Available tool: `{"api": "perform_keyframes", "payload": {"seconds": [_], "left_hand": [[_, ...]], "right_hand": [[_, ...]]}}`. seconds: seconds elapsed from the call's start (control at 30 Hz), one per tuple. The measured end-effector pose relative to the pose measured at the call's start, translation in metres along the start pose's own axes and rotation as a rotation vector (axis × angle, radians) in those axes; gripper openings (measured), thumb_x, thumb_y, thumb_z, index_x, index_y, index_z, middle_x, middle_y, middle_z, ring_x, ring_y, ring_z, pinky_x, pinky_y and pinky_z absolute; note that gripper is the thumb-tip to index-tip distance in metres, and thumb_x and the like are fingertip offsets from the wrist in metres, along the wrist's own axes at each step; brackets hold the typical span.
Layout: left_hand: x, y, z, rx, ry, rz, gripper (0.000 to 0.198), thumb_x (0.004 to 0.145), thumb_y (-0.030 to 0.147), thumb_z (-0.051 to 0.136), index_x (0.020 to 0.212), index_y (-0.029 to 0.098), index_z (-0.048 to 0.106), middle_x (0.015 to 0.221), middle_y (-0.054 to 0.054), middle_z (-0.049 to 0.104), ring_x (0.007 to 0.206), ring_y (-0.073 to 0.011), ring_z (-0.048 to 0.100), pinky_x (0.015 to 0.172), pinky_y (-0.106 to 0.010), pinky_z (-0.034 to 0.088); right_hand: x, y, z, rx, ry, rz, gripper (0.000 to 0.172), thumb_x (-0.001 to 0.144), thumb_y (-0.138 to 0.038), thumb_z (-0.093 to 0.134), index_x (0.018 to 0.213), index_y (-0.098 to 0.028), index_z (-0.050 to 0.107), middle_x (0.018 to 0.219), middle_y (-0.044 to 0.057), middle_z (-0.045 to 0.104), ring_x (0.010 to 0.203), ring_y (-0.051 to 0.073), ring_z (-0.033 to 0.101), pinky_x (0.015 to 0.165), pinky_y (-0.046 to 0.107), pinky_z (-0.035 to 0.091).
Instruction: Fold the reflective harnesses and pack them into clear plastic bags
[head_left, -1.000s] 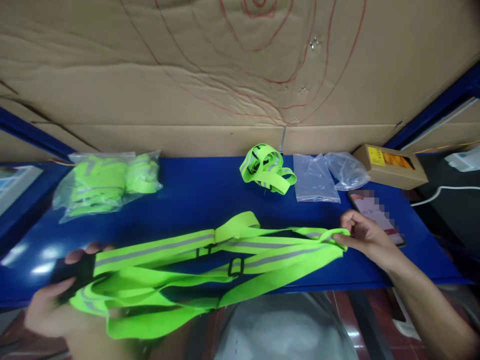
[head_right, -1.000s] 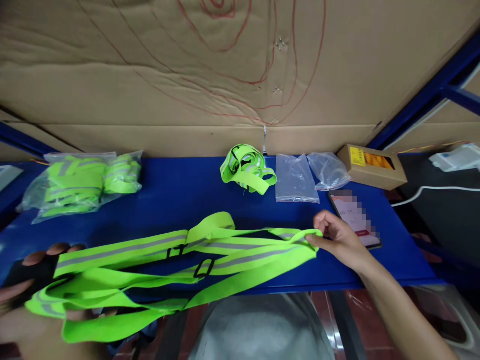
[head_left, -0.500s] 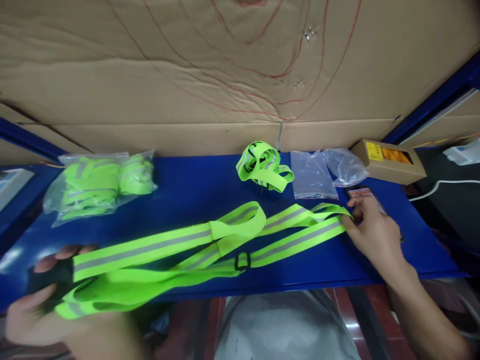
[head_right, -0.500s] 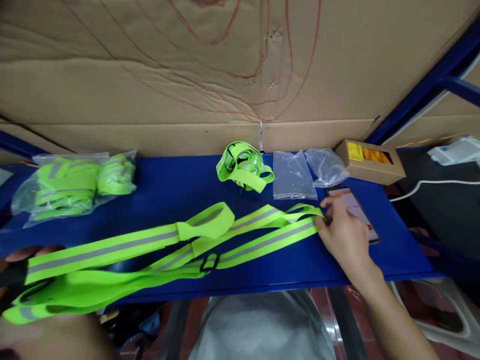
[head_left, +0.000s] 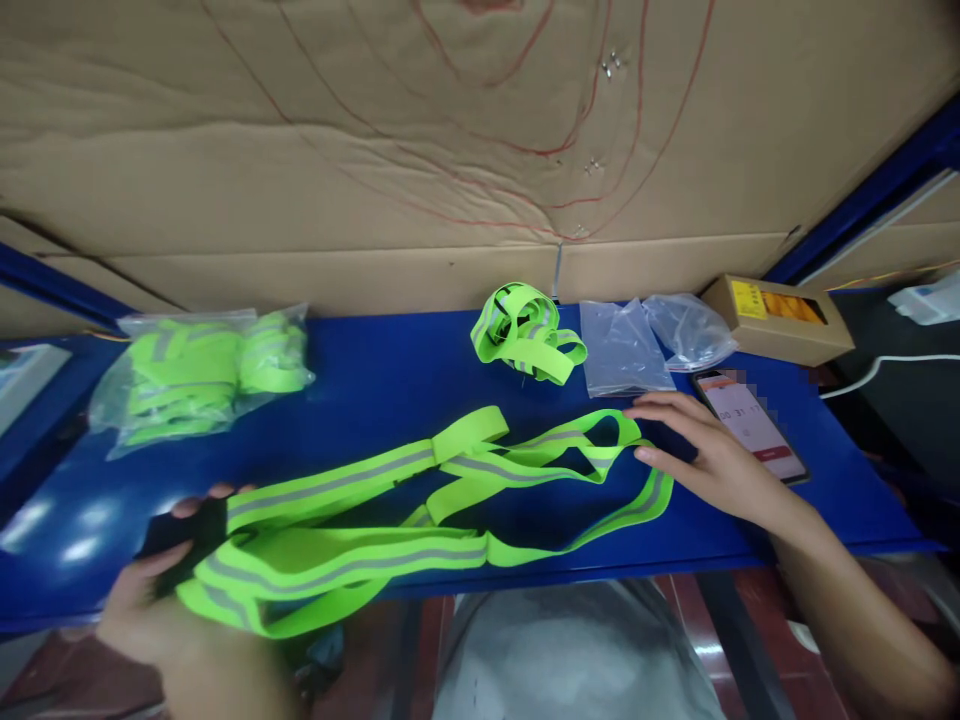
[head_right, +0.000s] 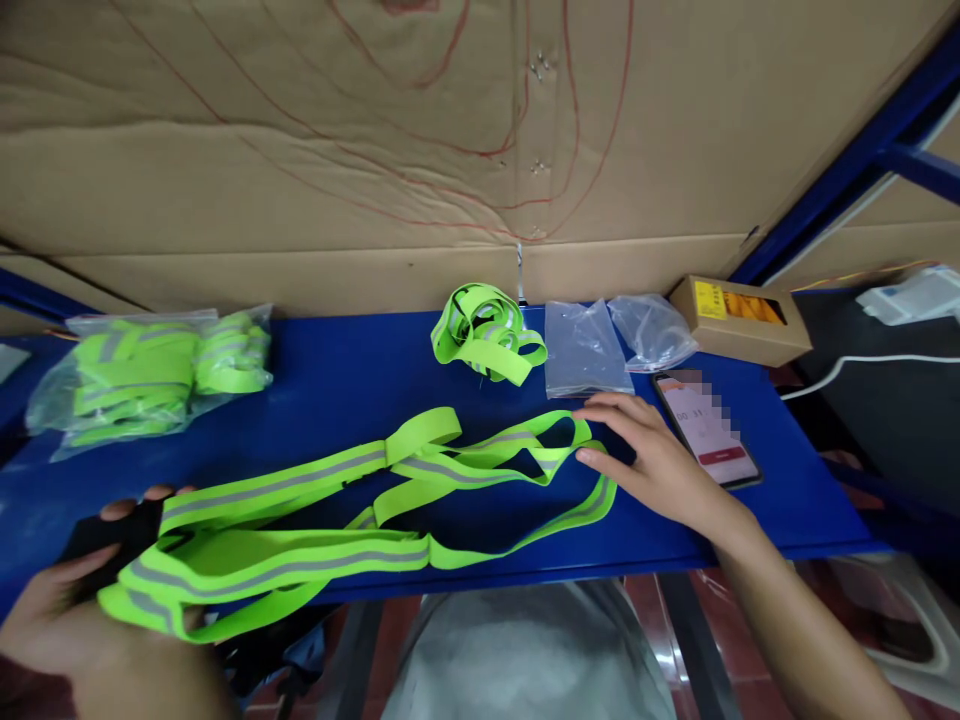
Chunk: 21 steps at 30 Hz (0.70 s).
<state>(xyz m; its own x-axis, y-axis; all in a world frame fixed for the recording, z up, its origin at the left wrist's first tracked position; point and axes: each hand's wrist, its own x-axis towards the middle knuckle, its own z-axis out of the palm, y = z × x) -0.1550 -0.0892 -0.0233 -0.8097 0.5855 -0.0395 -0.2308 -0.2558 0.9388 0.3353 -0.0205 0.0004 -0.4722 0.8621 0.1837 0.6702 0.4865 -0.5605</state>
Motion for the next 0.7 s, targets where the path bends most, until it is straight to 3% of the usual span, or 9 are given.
{"api": "perform_keyframes", "payload": {"seconds": [0.07, 0.17, 0.27, 0.37, 0.47, 0.53, 0.63, 0.7], "left_hand": [[0.000, -0.001, -0.002, -0.105, 0.007, -0.030, 0.021, 0.056, 0.022, 0.056, 0.076, 0.017, 0.056, 0.087, -0.001, 0.051, 0.100, -0.0219, 0.056, 0.118, -0.046, 0.034], [0.002, -0.003, -0.004, -0.172, 0.008, -0.053, 0.022, 0.057, 0.019, 0.058, 0.079, 0.015, 0.059, 0.089, -0.002, 0.053, 0.102, -0.0217, 0.056, 0.117, -0.047, 0.034], [0.002, -0.002, -0.004, -0.171, 0.014, -0.045, 0.024, 0.055, 0.018, 0.059, 0.078, 0.015, 0.058, 0.088, -0.001, 0.051, 0.099, -0.0209, 0.056, 0.116, -0.046, 0.035], [0.001, 0.002, -0.002, -0.170, 0.050, -0.046, 0.025, 0.051, 0.020, 0.057, 0.075, 0.017, 0.056, 0.087, -0.001, 0.050, 0.096, -0.0203, 0.054, 0.116, -0.043, 0.035], [0.002, 0.008, -0.004, -0.173, 0.049, -0.047, 0.024, 0.053, 0.024, 0.057, 0.076, 0.020, 0.056, 0.087, -0.001, 0.053, 0.097, -0.0207, 0.054, 0.117, -0.039, 0.033], [0.003, 0.010, -0.006, -0.180, 0.021, -0.009, 0.023, 0.056, 0.026, 0.057, 0.078, 0.020, 0.057, 0.088, 0.000, 0.056, 0.097, -0.0211, 0.054, 0.116, -0.038, 0.035], [0.002, 0.015, -0.003, -0.204, 0.028, 0.030, 0.021, 0.057, 0.027, 0.057, 0.077, 0.021, 0.058, 0.086, 0.001, 0.057, 0.095, -0.0215, 0.055, 0.114, -0.040, 0.037], [-0.002, 0.019, 0.005, -0.211, 0.040, -0.024, 0.020, 0.057, 0.026, 0.058, 0.076, 0.021, 0.056, 0.084, 0.001, 0.057, 0.094, -0.0216, 0.054, 0.116, -0.043, 0.034]], "right_hand": [[0.007, -0.009, 0.004, -0.035, 0.024, -0.079, 0.025, 0.103, -0.040, 0.059, 0.124, -0.029, 0.067, 0.130, 0.008, 0.067, 0.127, 0.027, 0.060, 0.105, 0.043, 0.046], [0.016, -0.020, 0.013, -0.156, -0.050, -0.151, 0.020, 0.102, -0.040, 0.062, 0.114, -0.026, 0.068, 0.112, 0.006, 0.074, 0.111, 0.027, 0.067, 0.098, 0.043, 0.043], [0.022, -0.027, 0.019, -0.275, -0.189, -0.171, 0.016, 0.099, -0.037, 0.067, 0.100, -0.022, 0.067, 0.094, 0.004, 0.074, 0.095, 0.025, 0.070, 0.092, 0.041, 0.040], [0.022, -0.033, 0.017, -0.397, -0.198, -0.185, 0.014, 0.099, -0.026, 0.061, 0.086, -0.020, 0.060, 0.085, 0.004, 0.072, 0.081, 0.022, 0.068, 0.084, 0.038, 0.038], [0.014, -0.040, 0.013, -0.565, -0.035, -0.151, 0.017, 0.098, -0.020, 0.052, 0.082, -0.021, 0.058, 0.075, 0.003, 0.069, 0.067, 0.020, 0.063, 0.075, 0.035, 0.038], [0.007, -0.043, 0.011, -0.650, 0.129, -0.045, 0.020, 0.100, -0.026, 0.049, 0.083, -0.021, 0.059, 0.071, 0.003, 0.068, 0.059, 0.019, 0.060, 0.063, 0.032, 0.035], [-0.001, -0.046, 0.008, -0.706, 0.336, 0.172, 0.022, 0.101, -0.037, 0.048, 0.100, -0.020, 0.064, 0.079, 0.007, 0.072, 0.054, 0.020, 0.060, 0.051, 0.031, 0.027], [-0.001, -0.044, 0.004, -0.673, 0.381, 0.268, 0.028, 0.101, -0.036, 0.047, 0.116, -0.019, 0.063, 0.089, 0.010, 0.075, 0.055, 0.022, 0.063, 0.049, 0.031, 0.029]]}}
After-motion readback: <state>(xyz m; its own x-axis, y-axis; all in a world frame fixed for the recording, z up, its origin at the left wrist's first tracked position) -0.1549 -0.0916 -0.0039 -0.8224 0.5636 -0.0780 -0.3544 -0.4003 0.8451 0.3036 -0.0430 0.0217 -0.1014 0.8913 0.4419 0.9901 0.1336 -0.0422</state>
